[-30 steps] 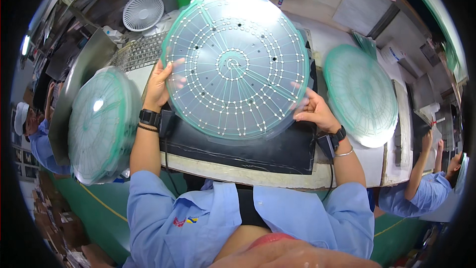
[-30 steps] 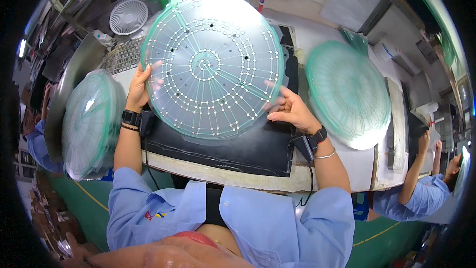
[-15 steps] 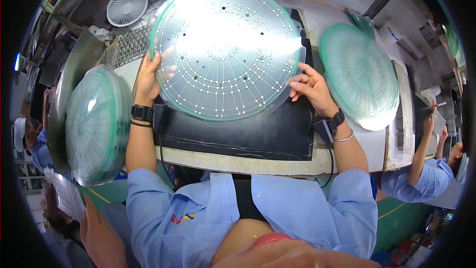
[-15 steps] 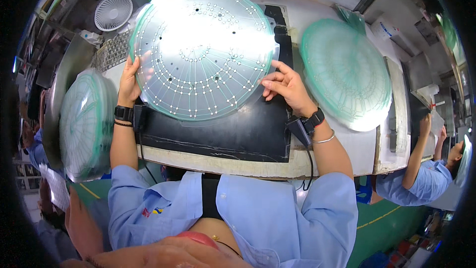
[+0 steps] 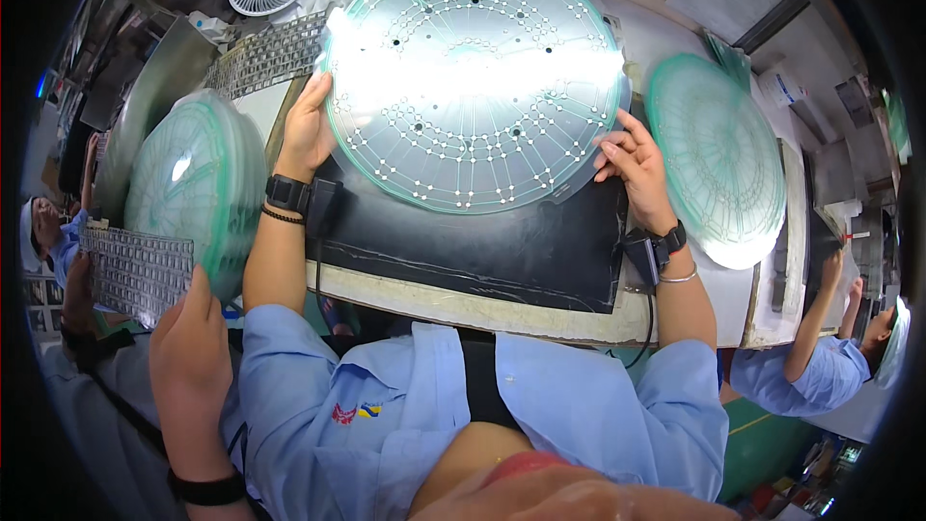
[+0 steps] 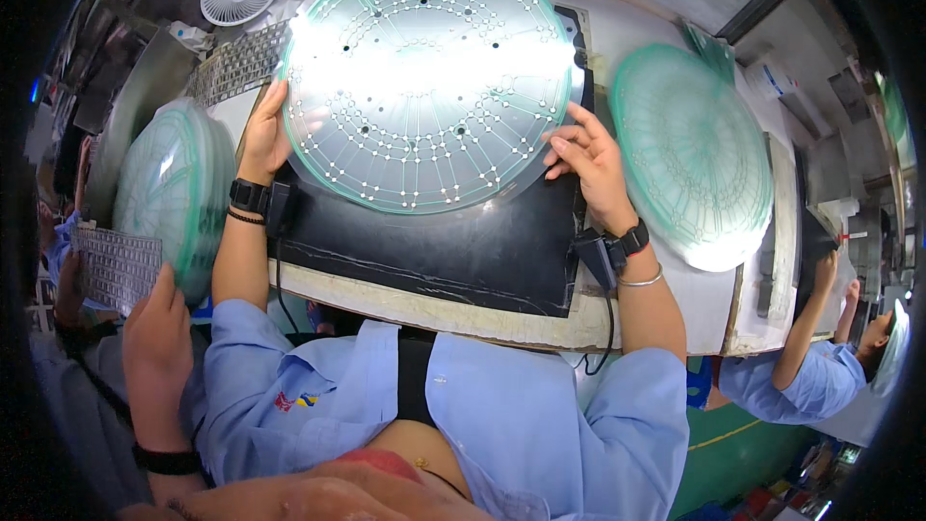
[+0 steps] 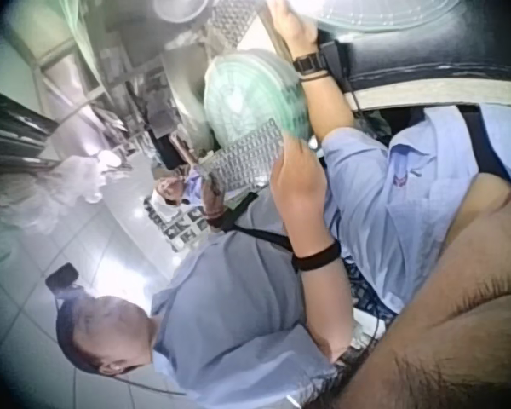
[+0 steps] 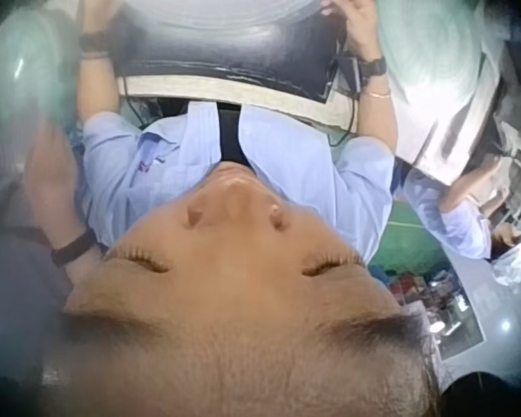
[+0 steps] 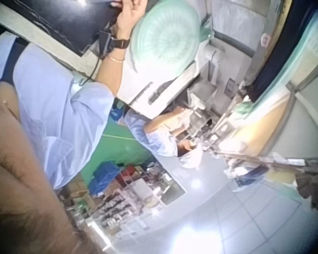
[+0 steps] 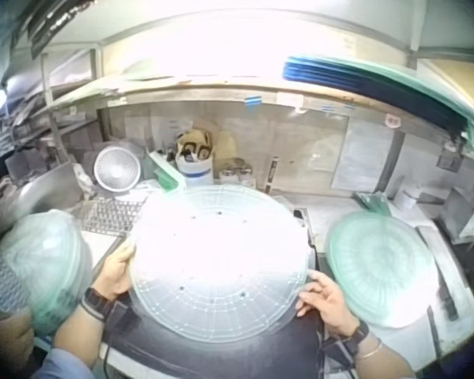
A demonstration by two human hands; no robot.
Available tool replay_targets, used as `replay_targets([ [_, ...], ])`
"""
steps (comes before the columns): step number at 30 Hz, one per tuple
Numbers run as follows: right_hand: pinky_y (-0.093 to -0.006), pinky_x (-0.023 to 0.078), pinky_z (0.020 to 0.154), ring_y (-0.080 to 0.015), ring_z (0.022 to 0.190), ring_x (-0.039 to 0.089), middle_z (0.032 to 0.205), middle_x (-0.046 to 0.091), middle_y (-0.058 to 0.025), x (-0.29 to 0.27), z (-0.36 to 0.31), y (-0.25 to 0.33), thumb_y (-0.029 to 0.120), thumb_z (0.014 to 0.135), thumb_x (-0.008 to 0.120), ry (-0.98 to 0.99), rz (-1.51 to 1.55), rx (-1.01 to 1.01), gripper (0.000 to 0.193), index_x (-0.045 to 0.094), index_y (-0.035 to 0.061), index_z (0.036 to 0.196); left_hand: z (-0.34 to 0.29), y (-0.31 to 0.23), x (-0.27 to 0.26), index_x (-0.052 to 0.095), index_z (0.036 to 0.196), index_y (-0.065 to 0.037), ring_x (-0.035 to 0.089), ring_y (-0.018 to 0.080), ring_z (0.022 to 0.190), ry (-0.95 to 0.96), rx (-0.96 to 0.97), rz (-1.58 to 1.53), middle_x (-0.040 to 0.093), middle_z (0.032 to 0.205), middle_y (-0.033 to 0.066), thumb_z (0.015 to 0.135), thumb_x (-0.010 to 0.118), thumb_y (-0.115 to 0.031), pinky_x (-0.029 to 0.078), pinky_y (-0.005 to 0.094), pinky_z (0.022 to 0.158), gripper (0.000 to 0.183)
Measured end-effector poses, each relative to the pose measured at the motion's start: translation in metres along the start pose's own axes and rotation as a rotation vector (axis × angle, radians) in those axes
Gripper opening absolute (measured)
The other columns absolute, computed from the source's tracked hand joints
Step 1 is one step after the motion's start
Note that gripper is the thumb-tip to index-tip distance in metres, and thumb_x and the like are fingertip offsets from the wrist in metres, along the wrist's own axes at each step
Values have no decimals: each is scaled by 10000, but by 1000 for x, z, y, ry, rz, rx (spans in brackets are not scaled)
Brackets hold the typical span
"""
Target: Assembling keyboard components by placing internal layers into a circular frame.
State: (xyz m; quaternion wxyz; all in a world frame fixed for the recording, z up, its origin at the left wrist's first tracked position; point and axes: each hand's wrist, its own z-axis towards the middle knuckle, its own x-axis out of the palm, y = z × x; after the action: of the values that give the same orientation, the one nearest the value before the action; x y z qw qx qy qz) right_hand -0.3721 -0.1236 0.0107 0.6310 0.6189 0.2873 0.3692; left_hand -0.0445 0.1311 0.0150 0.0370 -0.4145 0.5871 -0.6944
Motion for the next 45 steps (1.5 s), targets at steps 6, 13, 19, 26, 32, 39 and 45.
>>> replay_targets([
  [6, -223, 522, 597, -113, 754, 571, 988, 583, -105, -1, 3, -5, 61, 882, 521, -61, -32, -79, 486, 334, -15, 1324, 11, 9, -27, 370, 1276, -6, 599, 245, 976, 56, -27, -41, 545, 1159, 129, 960, 348, -167, 541, 395, 761, 356],
  [13, -206, 501, 609, -87, 755, 550, 990, 588, -79, -1, 11, -7, 83, 890, 521, -99, -119, -113, 483, 347, -3, 1333, 6, 8, -36, 350, 1299, 18, 484, 247, 1142, 190, -49, -85, 475, 1257, 143, 944, 372, -123, 396, 404, 970, 382],
  [19, -185, 472, 598, -64, 731, 529, 941, 583, -36, 2, 6, 2, 90, 900, 516, -181, -151, -137, 469, 357, 8, 1334, 2, 8, -26, 332, 1318, -12, 501, 270, 1130, 283, -63, -105, 465, 1269, 141, 945, 359, -158, 461, 476, 890, 402],
  [26, -196, 433, 608, -63, 722, 517, 893, 565, -22, 5, -3, 3, 31, 886, 532, -319, -147, -389, 377, 450, 0, 1252, -11, 1, -22, 239, 1378, -71, 605, 217, 953, 467, -67, 315, 478, 1257, 145, 877, 538, -135, 567, 319, 682, 587],
  [32, -209, 406, 661, -72, 764, 494, 883, 549, -9, 6, 1, 19, 4, 827, 613, -550, -283, -593, 253, 578, -22, 1076, -8, -14, 2, 471, 1241, -40, 626, 168, 774, 190, 188, 400, 584, 1117, 133, 901, 535, -167, 565, 291, 666, 370],
  [39, -344, 422, 914, -204, 1072, 516, 1208, 532, -91, 25, -2, 39, 267, 921, 478, 9, 847, 47, 467, 404, 15, 1307, 28, 3, -36, 255, 1403, -112, 552, 208, 1039, 277, -140, 145, 478, 1266, 167, 838, 566, -52, 475, 304, 866, 647],
  [45, -291, 430, 919, -181, 1071, 528, 1276, 486, -144, 8, 8, 12, 101, 921, 444, -137, 322, 29, 469, 304, -28, 1350, 6, 4, -19, 297, 1351, 34, 540, 244, 1094, 170, -80, -108, 487, 1252, 193, 955, 394, -227, 484, 347, 865, 484],
])
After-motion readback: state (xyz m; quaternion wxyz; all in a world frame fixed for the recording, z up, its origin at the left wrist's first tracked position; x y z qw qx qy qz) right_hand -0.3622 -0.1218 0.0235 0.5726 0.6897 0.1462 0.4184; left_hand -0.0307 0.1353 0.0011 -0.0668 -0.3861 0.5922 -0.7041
